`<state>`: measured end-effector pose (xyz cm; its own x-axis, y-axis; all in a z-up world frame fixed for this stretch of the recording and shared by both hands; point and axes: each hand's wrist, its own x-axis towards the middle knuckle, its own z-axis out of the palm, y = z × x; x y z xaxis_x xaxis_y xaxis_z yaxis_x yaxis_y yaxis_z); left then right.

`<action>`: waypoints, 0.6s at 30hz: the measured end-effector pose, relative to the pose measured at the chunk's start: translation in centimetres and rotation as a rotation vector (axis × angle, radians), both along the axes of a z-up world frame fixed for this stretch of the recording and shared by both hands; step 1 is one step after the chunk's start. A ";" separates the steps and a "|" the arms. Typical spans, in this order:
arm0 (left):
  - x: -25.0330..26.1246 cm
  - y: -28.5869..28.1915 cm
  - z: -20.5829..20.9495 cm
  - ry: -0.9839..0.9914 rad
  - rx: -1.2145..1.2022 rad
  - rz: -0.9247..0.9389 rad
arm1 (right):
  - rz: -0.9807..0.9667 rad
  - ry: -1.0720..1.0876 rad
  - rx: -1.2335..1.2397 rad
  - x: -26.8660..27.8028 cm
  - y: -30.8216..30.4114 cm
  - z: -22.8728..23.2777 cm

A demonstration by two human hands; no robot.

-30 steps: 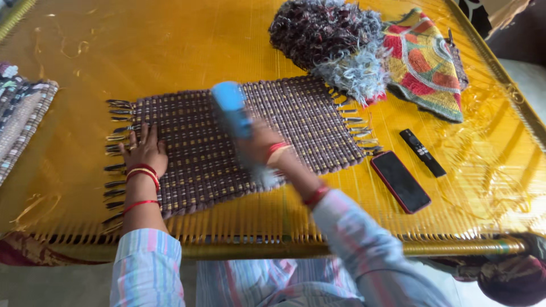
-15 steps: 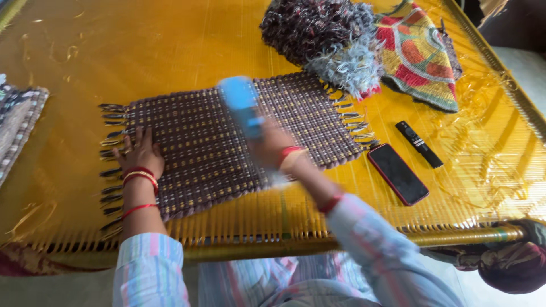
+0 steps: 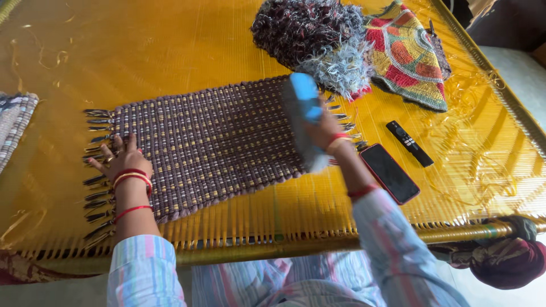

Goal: The person uses a brush to clean dust and debris from several small woven mats by hand. The person brushes the surface of one mat, moves it to a stack, then selects another mat to brush on a large yellow-covered surface.

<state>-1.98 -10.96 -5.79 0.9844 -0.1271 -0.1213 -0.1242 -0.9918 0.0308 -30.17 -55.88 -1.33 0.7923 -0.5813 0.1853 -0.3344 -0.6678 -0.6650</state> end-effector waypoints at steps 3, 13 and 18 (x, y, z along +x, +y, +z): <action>-1.1 -0.3 0.4 -0.097 0.034 -0.032 | -0.123 0.098 -0.168 -4.3 -1.0 1.5; -5.6 -5.0 -0.3 -0.127 -0.189 -0.377 | 0.356 0.293 -0.018 6.8 22.2 8.1; -5.9 -5.0 0.5 -0.073 -0.093 -0.365 | 0.325 0.389 0.096 9.4 18.9 5.9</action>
<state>-7.88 -15.94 -5.25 0.8781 -0.4778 -0.0239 -0.4737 -0.8754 0.0962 -20.77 -37.01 4.61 0.9346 -0.2934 -0.2012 -0.3545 -0.7206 -0.5959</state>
